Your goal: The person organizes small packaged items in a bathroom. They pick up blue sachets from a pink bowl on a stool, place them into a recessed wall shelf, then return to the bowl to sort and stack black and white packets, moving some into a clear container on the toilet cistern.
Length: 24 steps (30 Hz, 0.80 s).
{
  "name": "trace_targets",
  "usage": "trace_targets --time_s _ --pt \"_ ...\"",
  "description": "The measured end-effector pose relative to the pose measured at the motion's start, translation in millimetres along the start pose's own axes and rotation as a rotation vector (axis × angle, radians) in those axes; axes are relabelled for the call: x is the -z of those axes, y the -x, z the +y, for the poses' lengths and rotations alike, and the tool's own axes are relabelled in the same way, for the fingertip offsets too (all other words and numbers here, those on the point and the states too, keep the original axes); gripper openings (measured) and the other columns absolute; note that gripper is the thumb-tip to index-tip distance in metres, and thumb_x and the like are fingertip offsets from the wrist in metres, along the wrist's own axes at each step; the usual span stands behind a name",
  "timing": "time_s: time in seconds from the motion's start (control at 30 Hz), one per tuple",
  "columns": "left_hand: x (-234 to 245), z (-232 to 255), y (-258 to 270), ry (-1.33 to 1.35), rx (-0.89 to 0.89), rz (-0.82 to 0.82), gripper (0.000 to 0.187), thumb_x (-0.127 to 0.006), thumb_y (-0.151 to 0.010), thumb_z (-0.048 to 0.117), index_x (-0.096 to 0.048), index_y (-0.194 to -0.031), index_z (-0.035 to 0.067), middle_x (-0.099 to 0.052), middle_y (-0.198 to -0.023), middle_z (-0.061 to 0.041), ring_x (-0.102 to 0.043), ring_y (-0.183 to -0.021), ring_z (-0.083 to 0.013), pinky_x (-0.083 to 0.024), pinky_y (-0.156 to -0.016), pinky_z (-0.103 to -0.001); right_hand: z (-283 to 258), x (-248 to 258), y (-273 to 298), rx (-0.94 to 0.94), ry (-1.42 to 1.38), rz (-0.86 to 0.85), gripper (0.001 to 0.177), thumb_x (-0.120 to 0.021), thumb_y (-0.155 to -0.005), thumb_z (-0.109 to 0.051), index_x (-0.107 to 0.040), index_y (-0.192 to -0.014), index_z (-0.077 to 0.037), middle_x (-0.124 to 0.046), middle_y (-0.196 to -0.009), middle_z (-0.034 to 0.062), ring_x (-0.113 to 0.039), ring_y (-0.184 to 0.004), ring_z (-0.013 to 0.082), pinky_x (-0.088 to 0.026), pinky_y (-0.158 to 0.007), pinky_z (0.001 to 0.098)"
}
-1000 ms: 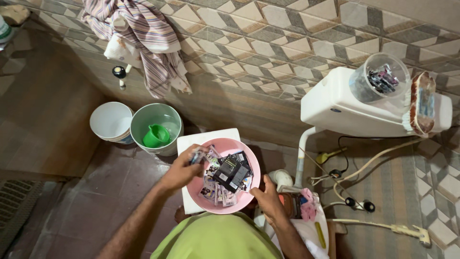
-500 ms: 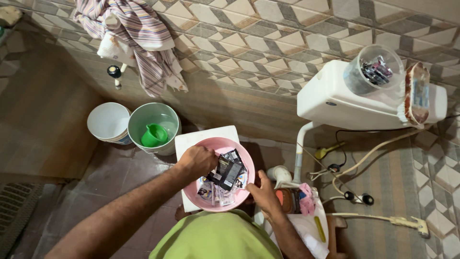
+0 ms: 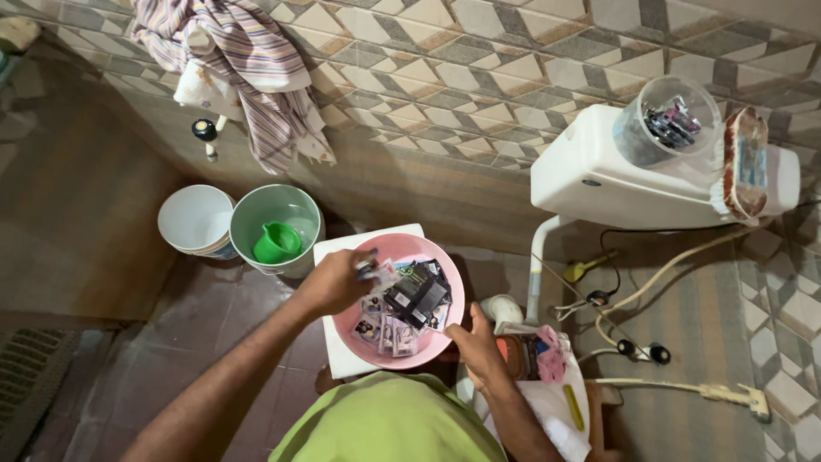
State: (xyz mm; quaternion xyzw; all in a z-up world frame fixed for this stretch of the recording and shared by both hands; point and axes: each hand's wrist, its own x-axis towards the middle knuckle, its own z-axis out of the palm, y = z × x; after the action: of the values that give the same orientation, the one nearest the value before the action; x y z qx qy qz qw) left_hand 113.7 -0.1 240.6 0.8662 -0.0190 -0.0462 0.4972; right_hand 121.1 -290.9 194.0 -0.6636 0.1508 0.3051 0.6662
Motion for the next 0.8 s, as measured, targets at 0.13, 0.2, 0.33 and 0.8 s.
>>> trace_targets --time_s 0.13,0.2,0.33,0.8 --pt "-12 -11 13 0.713 0.550 0.032 0.011 -0.076 -0.086 0.006 -0.071 -0.096 0.005 -0.067 -0.073 -0.002 -0.056 -0.062 -0.0114 -0.048 -0.056 -0.031 3 3 -2 0.083 -0.014 -0.043 0.054 -0.062 -0.082 -0.003 -0.050 -0.134 -0.005 -0.069 -0.103 0.0081 -0.069 -0.080 0.0163 -0.061 -0.054 0.0347" --pt "-20 -15 20 0.850 0.556 0.042 0.011 -0.075 -0.087 0.008 -0.069 -0.097 0.006 -0.066 -0.074 -0.001 -0.054 -0.061 -0.0108 -0.046 -0.055 -0.029 8 5 -5 0.099 -0.025 -0.052 0.054 -0.062 -0.081 -0.002 -0.050 -0.133 -0.006 -0.069 -0.102 0.0078 -0.069 -0.080 0.0159 -0.062 -0.054 0.0350" --pt "-31 -16 25 0.947 0.523 0.090 0.014 -0.076 -0.089 0.010 -0.069 -0.101 0.006 -0.068 -0.080 -0.002 -0.059 -0.069 -0.0120 -0.046 -0.058 -0.030 13 6 -9 0.301 -0.016 -0.136 0.050 -0.063 -0.087 0.001 -0.054 -0.136 0.001 -0.070 -0.112 0.0099 -0.069 -0.091 0.0138 -0.060 -0.069 0.0287" --pt "-28 30 35 1.265 0.558 0.088 0.051 -0.074 -0.081 0.000 -0.058 -0.127 0.015 -0.071 -0.105 -0.006 -0.069 -0.096 -0.0201 -0.063 -0.079 -0.044 13 6 -6 0.191 -0.036 -0.094 0.050 -0.058 -0.084 0.001 -0.049 -0.134 -0.003 -0.070 -0.108 0.0087 -0.070 -0.088 0.0127 -0.061 -0.069 0.0269"
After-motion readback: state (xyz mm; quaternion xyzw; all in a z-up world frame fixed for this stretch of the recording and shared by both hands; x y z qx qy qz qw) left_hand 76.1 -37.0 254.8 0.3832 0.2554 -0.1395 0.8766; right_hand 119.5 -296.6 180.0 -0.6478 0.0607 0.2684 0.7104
